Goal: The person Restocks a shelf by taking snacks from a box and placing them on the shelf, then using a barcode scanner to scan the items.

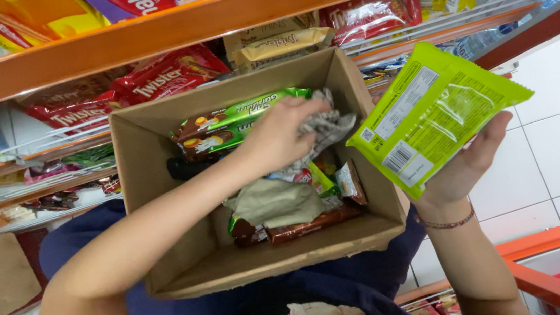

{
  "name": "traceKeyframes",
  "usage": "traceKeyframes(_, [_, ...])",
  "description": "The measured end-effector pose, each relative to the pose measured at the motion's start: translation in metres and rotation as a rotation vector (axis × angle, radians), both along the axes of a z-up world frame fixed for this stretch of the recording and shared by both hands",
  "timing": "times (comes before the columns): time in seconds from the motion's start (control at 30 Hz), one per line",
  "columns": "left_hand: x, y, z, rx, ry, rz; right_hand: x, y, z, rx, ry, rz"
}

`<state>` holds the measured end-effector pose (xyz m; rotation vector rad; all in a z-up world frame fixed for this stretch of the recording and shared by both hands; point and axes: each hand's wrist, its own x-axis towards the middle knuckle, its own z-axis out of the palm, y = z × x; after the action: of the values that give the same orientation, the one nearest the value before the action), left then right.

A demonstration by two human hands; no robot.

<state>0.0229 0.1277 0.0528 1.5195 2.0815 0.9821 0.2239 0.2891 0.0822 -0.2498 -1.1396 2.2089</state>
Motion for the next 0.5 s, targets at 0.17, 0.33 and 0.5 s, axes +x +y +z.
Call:
traceKeyframes(0.17, [-0.001,-0.047,0.085,0.487,-0.158,0.075,-0.008,-0.011,0.005,0.103,0.023,0.118])
traceKeyframes(0.33, [0.036,-0.044,0.123,0.72,0.029,0.083,-0.032,-0.041,0.003,-0.249,0.012,0.396])
traceKeyframes(0.5, [0.061,-0.041,0.123,0.658,0.442,0.257,-0.052,-0.052,0.016,-0.101,-0.064,0.439])
